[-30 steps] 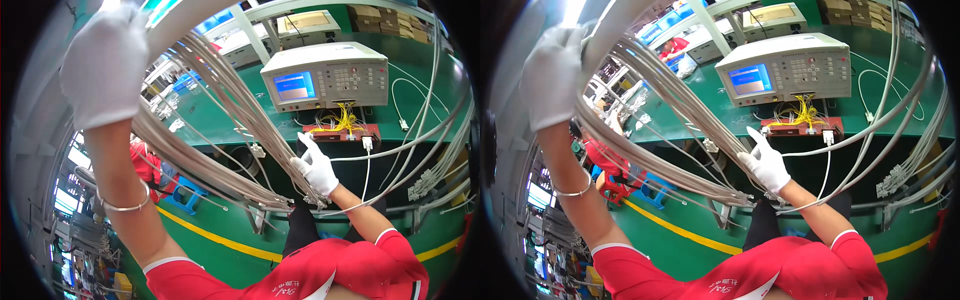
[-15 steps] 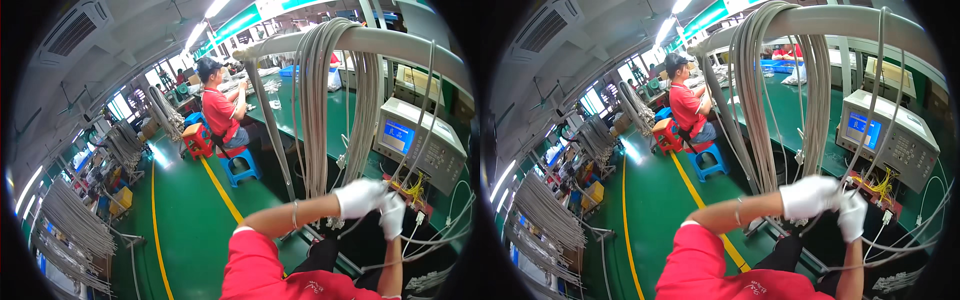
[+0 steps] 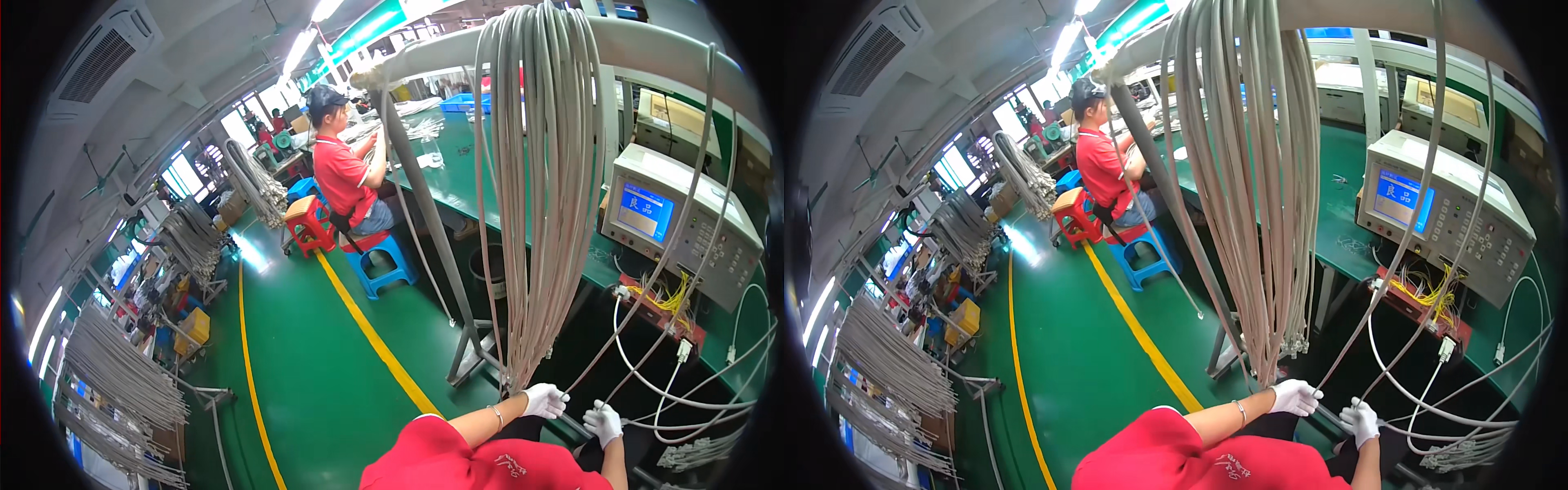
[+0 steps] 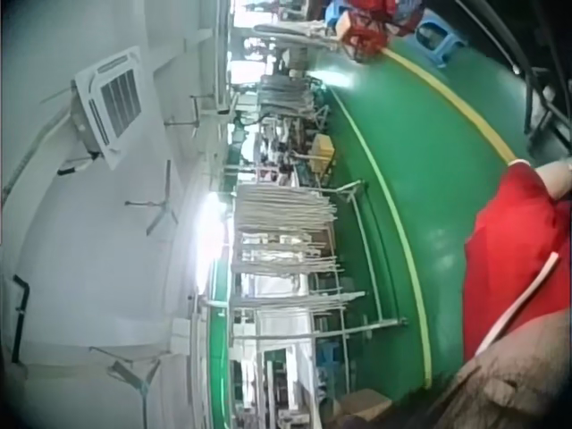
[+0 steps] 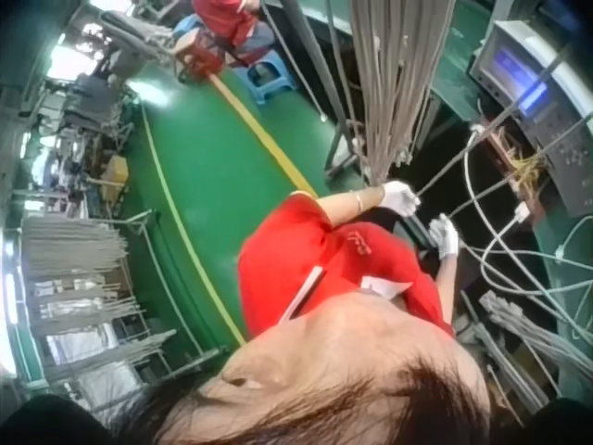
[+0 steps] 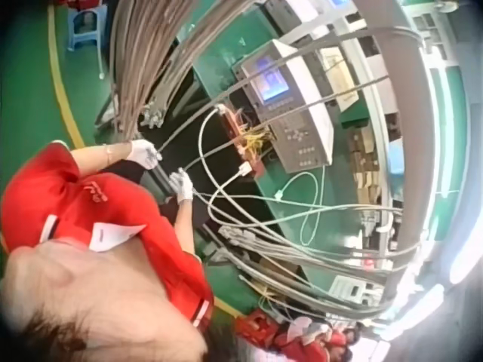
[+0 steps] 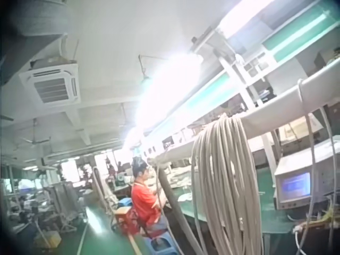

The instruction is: The person tests cables by plugging the cable ends into a testing device and unplugging them one at a time, then gathers the batch of cables and hangs them over a rack.

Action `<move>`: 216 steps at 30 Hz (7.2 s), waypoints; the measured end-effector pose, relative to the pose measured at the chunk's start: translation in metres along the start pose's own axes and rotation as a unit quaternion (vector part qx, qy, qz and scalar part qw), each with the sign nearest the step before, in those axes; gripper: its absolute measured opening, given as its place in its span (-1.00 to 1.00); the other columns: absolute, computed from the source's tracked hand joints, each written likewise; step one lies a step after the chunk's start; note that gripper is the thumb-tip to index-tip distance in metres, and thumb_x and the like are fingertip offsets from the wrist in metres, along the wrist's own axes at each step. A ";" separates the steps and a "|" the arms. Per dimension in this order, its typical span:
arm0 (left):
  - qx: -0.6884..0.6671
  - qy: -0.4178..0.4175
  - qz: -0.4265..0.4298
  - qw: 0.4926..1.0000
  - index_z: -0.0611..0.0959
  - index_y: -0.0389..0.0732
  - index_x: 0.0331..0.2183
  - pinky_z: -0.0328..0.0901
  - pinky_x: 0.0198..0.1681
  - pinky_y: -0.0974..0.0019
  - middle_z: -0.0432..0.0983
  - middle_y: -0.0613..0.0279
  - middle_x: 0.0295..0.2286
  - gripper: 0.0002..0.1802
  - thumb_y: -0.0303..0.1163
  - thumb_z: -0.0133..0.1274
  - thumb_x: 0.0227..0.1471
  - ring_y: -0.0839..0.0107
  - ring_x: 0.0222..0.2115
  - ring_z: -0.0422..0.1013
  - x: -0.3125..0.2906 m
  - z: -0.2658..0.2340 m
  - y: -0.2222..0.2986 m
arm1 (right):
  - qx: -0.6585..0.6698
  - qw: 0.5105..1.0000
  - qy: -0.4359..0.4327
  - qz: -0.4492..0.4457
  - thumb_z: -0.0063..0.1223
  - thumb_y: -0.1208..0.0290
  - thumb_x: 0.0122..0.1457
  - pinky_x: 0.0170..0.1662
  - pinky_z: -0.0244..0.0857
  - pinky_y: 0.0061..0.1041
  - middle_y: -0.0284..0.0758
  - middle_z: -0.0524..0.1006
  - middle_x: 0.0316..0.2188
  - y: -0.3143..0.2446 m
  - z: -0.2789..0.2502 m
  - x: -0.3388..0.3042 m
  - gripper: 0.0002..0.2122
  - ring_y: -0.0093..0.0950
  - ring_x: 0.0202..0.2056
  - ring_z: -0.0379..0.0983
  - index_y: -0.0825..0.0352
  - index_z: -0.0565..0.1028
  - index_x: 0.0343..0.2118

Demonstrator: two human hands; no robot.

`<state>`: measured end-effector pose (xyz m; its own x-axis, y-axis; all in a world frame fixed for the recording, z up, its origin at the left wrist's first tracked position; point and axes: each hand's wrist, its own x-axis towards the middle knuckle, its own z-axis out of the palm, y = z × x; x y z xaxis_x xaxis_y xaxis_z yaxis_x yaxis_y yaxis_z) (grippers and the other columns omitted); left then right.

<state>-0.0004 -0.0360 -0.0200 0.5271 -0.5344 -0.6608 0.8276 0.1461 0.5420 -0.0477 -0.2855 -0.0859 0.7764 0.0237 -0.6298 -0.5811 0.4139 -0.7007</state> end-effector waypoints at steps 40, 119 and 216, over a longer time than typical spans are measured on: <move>0.200 0.222 0.417 0.858 0.58 -0.28 -0.51 0.06 -0.70 0.54 0.30 0.44 -0.72 -0.75 -0.27 0.02 -0.01 0.66 -0.76 0.16 0.047 0.096 0.145 | -0.035 0.923 0.209 -0.321 -0.18 0.37 0.16 -0.58 0.09 -0.67 -0.45 0.34 -0.65 -0.129 0.077 -0.109 -0.87 -0.70 -0.64 0.20 0.29 0.40 -0.36; 0.041 -0.025 0.702 0.711 0.14 -0.39 0.06 0.11 0.01 0.11 0.27 -0.11 -0.07 -0.09 0.28 -0.42 0.00 0.08 -0.10 0.26 -0.129 0.154 0.134 | -0.660 0.749 0.031 -0.042 -0.28 0.24 0.12 -0.13 0.23 -0.33 -0.14 0.44 -0.19 -0.059 0.000 -0.167 -0.69 -0.18 -0.20 0.37 0.30 0.47 -0.26; 0.045 0.189 0.253 0.948 0.55 -0.06 -0.56 -0.13 -0.84 0.57 0.27 0.48 -0.77 -0.76 -0.12 0.09 -0.09 0.70 -0.88 0.00 0.032 0.138 0.179 | 0.006 0.820 0.187 -0.541 -0.12 0.36 0.16 -0.54 0.16 -0.78 -0.39 0.46 -0.41 -0.192 0.071 -0.123 -0.74 -0.74 -0.53 0.30 0.40 0.38 -0.14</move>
<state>0.1382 -0.1415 0.1274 0.8974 -0.0751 -0.4348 0.4401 0.2234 0.8697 -0.0146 -0.3035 0.1500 0.7055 -0.6433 0.2973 0.4026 0.0185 -0.9152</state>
